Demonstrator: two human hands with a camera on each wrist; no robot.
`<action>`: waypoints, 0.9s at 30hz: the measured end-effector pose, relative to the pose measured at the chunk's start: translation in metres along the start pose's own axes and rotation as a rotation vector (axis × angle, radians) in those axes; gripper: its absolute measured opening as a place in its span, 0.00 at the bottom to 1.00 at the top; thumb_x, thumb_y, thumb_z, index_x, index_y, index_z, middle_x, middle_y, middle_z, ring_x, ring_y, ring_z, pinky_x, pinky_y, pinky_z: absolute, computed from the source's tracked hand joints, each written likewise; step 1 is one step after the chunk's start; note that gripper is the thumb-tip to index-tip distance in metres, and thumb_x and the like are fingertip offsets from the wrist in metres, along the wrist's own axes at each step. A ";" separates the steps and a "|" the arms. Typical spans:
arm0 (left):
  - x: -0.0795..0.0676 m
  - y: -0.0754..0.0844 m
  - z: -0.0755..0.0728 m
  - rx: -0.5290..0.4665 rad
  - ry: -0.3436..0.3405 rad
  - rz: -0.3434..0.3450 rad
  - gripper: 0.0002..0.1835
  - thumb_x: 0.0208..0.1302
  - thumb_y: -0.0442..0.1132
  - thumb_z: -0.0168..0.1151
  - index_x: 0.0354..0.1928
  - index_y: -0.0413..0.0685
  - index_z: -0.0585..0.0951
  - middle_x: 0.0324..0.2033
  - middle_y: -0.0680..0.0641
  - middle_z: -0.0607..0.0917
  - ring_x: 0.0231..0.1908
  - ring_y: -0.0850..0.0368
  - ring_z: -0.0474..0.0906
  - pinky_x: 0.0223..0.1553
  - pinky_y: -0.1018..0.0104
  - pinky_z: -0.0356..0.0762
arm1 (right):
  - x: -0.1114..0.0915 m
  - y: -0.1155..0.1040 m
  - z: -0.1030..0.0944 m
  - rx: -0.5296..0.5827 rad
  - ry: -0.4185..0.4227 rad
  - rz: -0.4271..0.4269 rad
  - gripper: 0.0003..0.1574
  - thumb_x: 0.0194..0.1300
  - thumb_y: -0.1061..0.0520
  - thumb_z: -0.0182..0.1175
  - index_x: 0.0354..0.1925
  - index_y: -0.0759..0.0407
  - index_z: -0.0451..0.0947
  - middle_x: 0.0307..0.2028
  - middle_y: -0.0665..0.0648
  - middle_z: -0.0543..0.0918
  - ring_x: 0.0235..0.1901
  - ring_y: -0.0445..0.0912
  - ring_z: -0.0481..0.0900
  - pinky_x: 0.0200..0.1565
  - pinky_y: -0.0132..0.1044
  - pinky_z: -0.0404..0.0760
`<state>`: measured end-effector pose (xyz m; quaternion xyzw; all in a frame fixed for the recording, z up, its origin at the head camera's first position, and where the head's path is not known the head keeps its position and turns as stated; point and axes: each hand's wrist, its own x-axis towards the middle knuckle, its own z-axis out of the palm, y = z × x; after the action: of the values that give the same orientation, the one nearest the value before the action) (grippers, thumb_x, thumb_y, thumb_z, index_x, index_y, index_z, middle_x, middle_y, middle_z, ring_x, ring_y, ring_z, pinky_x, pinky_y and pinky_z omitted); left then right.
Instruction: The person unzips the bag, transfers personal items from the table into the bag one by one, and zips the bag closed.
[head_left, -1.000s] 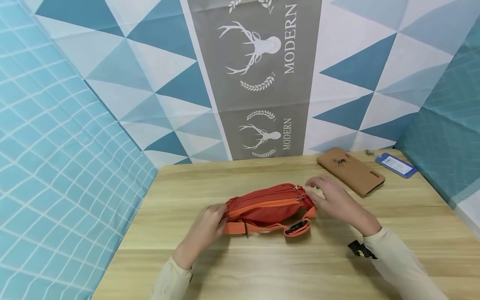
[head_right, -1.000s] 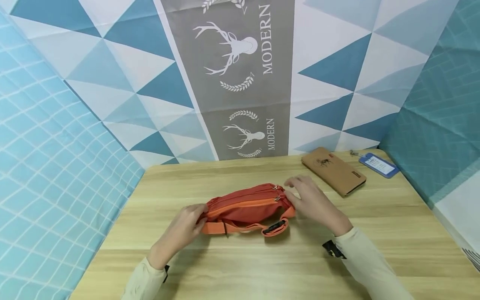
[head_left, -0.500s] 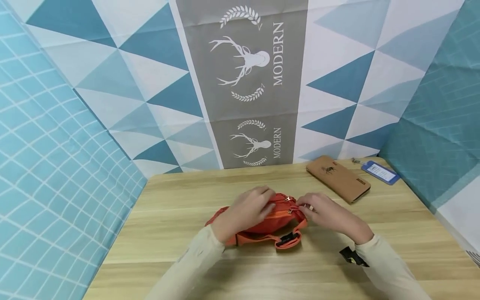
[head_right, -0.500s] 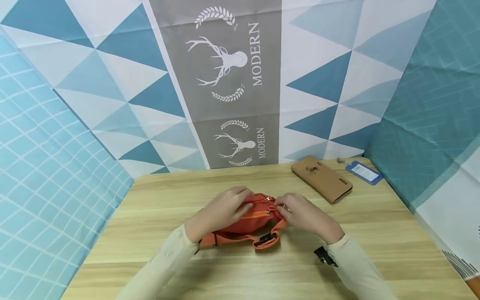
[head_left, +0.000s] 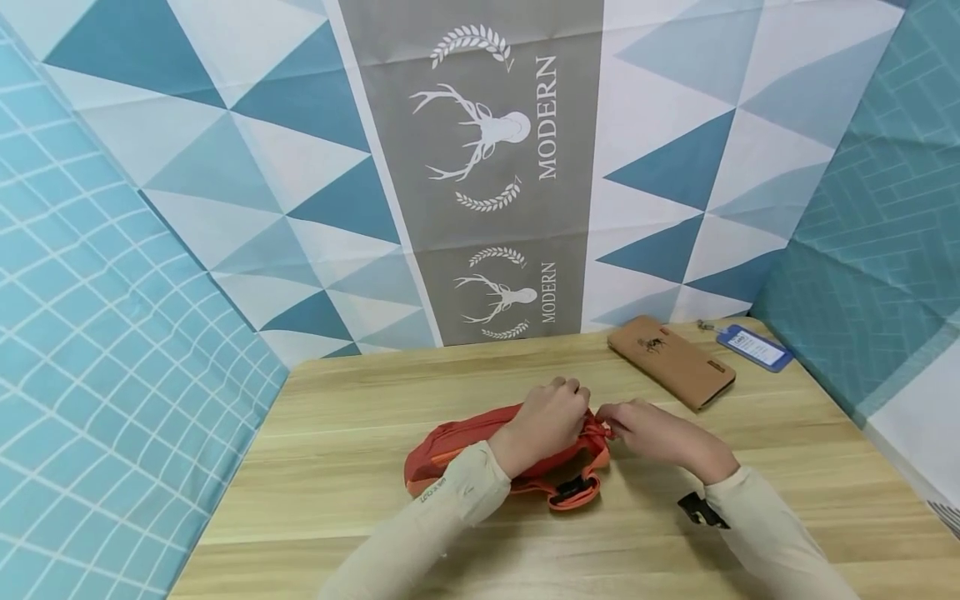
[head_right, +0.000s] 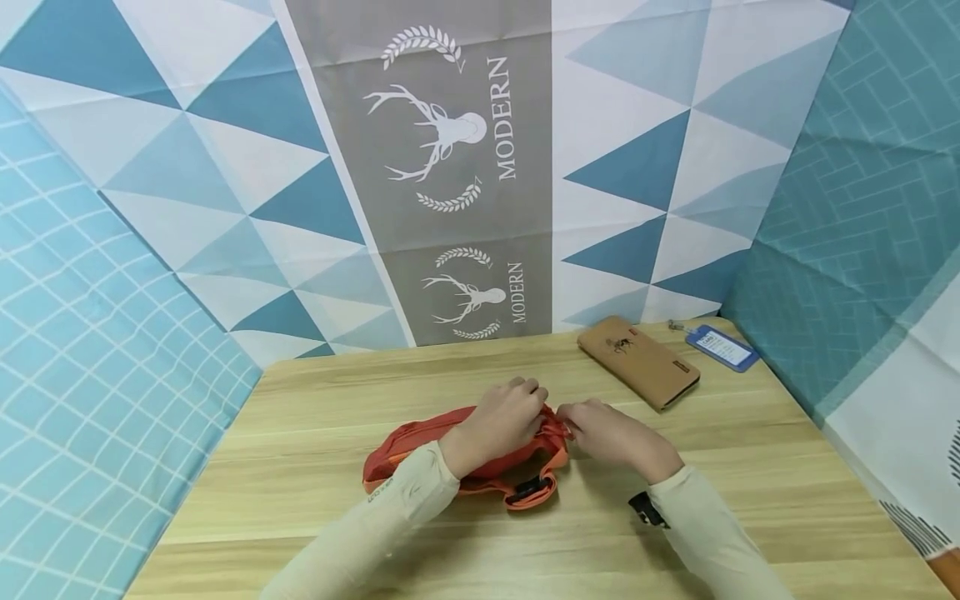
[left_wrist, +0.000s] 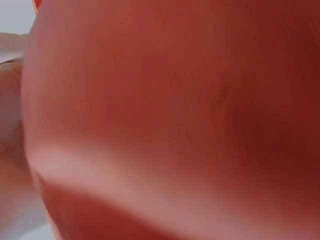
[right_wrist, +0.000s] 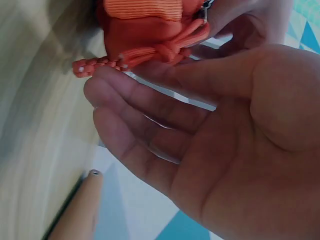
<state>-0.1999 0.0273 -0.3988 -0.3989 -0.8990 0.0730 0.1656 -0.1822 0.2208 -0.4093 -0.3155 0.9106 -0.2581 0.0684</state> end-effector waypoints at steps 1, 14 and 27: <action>0.000 0.001 0.001 -0.003 -0.005 -0.010 0.04 0.68 0.41 0.60 0.38 0.52 0.83 0.32 0.51 0.81 0.32 0.57 0.78 0.25 0.64 0.79 | 0.000 0.002 0.001 0.012 0.000 0.004 0.11 0.73 0.67 0.49 0.41 0.58 0.77 0.23 0.46 0.70 0.22 0.35 0.64 0.28 0.32 0.67; -0.004 -0.009 0.009 -0.206 0.042 -0.094 0.08 0.68 0.36 0.58 0.45 0.41 0.72 0.32 0.48 0.78 0.31 0.55 0.78 0.25 0.69 0.77 | 0.009 0.009 0.010 0.030 0.031 0.091 0.19 0.77 0.61 0.47 0.59 0.66 0.76 0.28 0.51 0.78 0.26 0.39 0.73 0.33 0.37 0.74; -0.010 -0.018 0.005 -0.412 0.124 -0.107 0.14 0.62 0.35 0.61 0.47 0.42 0.69 0.29 0.51 0.74 0.26 0.59 0.73 0.25 0.68 0.72 | 0.019 -0.002 0.024 -0.034 0.195 -0.044 0.27 0.78 0.57 0.49 0.70 0.62 0.66 0.35 0.49 0.82 0.27 0.35 0.70 0.35 0.35 0.72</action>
<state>-0.2076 0.0080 -0.4009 -0.3796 -0.9029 -0.1458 0.1393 -0.1894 0.1979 -0.4279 -0.3097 0.9101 -0.2733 -0.0317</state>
